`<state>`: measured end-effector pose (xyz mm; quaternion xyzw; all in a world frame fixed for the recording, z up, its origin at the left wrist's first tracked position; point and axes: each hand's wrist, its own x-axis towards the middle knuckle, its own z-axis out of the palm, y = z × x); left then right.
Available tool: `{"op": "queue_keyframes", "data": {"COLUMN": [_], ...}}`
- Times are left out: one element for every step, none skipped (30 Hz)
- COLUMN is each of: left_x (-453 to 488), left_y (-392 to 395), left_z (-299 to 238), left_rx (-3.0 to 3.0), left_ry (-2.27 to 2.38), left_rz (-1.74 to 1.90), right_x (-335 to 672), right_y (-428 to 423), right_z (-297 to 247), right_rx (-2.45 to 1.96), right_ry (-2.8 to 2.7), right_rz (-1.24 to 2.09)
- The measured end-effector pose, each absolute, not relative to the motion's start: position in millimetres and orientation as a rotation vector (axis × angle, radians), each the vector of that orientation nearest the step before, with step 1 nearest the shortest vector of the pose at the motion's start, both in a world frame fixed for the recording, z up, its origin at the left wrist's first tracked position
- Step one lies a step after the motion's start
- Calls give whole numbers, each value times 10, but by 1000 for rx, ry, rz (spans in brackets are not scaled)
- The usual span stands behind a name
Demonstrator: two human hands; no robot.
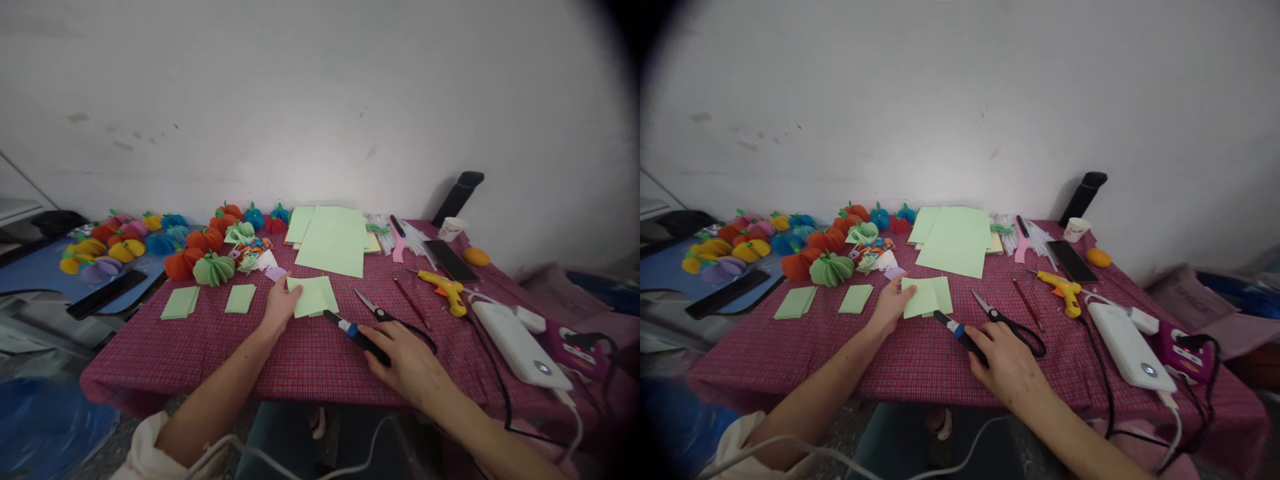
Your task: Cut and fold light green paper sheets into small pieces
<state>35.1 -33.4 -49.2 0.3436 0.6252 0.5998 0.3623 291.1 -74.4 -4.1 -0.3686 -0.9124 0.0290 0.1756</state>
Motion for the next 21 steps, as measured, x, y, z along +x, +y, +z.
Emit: {"op": "queue_keyframes", "data": {"left_x": [358, 365, 370, 372, 372, 368, 361, 352, 341, 331, 322, 316, 314, 316, 323, 334, 349, 364, 379, 390, 399], "left_y": [-340, -346, -350, -354, -355, -355, -353, -349, -344, -339, -334, -330, -326, -324, -324, -325, -327, -330, -334, -339, -344], "left_z": [-489, -487, -487, -490, -495, -502, -512, -522, -532, -542, -551, -559, -566, -573, -580, -586, -591, -595, -597, -598, -595], "left_rx": [903, 923, 947, 978, 1018, 1063, 1107, 1146, 1171, 1187, 1193, 1192, 1188, 1178, 1162, 1144, 1124, 1105, 1091, 1089, 1099], "left_ry": [1628, 1642, 1657, 1677, 1704, 1738, 1773, 1801, 1818, 1824, 1827, 1831, 1834, 1835, 1830, 1814, 1786, 1751, 1716, 1690, 1680], "left_rz": [1537, 1526, 1512, 1497, 1480, 1460, 1439, 1419, 1406, 1399, 1395, 1390, 1388, 1389, 1388, 1387, 1388, 1389, 1390, 1388, 1383], "right_x": [2902, 2892, 2881, 2869, 2857, 2846, 2838, 2832, 2830, 2831, 2836, 2842, 2849, 2856, 2862, 2864, 2864, 2861, 2855, 2847, 2837], "right_y": [-748, -754, -760, -766, -773, -780, -788, -794, -800, -804, -806, -807, -806, -805, -803, -801, -801, -802, -805, -809, -814], "right_z": [-43, -43, -42, -39, -34, -27, -20, -14, -8, -4, -2, -2, -4, -7, -12, -17, -22, -28, -35, -43, -51], "right_rx": [-1057, -1069, -1081, -1092, -1099, -1105, -1107, -1106, -1104, -1102, -1100, -1099, -1098, -1096, -1094, -1090, -1088, -1086, -1088, -1092, -1099], "right_ry": [-2593, -2604, -2616, -2628, -2639, -2649, -2659, -2669, -2674, -2675, -2670, -2661, -2651, -2640, -2633, -2630, -2629, -2631, -2633, -2634, -2634], "right_rz": [84, 88, 93, 97, 99, 101, 105, 111, 118, 124, 128, 131, 133, 136, 143, 152, 162, 173, 183, 193, 203]}}
